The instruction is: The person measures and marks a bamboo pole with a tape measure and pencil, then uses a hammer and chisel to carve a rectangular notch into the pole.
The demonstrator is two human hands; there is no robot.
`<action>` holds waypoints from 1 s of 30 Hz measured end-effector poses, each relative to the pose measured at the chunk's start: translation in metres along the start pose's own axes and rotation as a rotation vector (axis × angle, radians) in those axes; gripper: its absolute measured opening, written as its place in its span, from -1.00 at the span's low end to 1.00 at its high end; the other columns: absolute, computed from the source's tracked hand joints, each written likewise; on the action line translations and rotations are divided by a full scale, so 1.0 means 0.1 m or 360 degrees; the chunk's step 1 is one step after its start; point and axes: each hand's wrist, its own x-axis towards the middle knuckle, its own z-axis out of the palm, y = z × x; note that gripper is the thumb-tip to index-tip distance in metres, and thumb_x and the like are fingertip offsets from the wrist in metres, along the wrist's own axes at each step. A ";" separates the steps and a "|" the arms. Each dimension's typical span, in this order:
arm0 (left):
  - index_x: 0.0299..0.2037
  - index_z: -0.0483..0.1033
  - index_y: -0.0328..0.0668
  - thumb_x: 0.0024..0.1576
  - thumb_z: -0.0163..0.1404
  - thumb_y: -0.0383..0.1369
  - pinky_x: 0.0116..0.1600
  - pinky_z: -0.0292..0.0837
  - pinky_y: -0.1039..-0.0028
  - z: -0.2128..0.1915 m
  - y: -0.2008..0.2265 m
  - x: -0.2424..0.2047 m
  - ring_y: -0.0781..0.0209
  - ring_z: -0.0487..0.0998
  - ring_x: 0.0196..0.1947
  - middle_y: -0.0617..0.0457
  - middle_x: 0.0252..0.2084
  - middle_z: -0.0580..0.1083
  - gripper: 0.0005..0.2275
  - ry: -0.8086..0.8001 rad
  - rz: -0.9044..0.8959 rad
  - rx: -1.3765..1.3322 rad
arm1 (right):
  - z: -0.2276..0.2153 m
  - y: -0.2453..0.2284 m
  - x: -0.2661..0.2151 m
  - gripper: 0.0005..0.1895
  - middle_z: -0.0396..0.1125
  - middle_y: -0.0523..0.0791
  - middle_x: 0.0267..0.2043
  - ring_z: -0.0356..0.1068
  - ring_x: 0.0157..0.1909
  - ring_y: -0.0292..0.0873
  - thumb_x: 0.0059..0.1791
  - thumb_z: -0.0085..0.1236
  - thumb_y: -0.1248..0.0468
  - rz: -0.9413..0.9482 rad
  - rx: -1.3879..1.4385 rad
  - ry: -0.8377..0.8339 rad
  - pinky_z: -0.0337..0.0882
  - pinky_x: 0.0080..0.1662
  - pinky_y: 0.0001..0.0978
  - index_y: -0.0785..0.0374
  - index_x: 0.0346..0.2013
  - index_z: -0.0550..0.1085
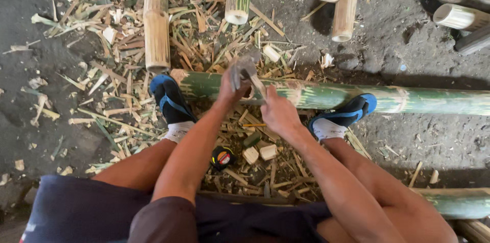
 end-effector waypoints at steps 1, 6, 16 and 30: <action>-0.04 0.58 -0.13 0.10 0.18 -0.47 -0.12 0.63 0.35 0.07 0.02 0.10 0.13 0.69 -0.24 -0.06 -0.17 0.65 -0.78 0.0011 -0.0033 0.0179 | 0.00 0.04 0.00 -0.66 0.38 0.12 -0.54 0.45 -0.54 0.14 0.00 -0.06 0.36 -0.0015 0.0065 0.0078 0.47 -0.49 0.00 0.46 0.02 0.19; 0.15 0.42 -0.23 0.09 0.18 -0.45 -0.18 0.57 0.34 0.32 0.28 0.17 0.02 0.61 -0.24 -0.09 -0.11 0.58 -0.59 0.0135 0.0331 -0.0188 | 0.03 0.19 -0.17 -0.70 0.36 0.20 -0.54 0.41 -0.47 0.34 -0.04 0.01 0.36 -0.0171 0.0144 0.0439 0.40 -0.37 0.18 0.43 -0.08 0.22; 0.06 0.35 -0.19 0.05 0.25 -0.35 0.02 0.65 0.37 -0.22 0.46 -0.13 0.17 0.60 -0.07 0.03 -0.06 0.51 -0.58 0.0298 -0.0121 -0.0846 | -0.22 -0.03 -0.44 -0.79 0.36 0.13 -0.55 0.47 -0.58 0.16 0.00 -0.06 0.41 -0.0088 0.0446 0.0384 0.42 -0.52 -0.01 0.39 -0.09 0.22; 0.04 0.37 -0.47 0.29 0.18 -0.41 -0.30 0.54 0.48 -0.15 0.10 -0.24 0.23 0.56 -0.35 -0.11 -0.21 0.51 -0.71 0.0179 0.0367 -0.2019 | -0.39 -0.28 -0.29 -0.81 0.36 0.08 -0.54 0.45 -0.54 0.15 0.01 -0.04 0.37 -0.0213 0.0003 0.0302 0.43 -0.48 0.02 0.35 -0.12 0.23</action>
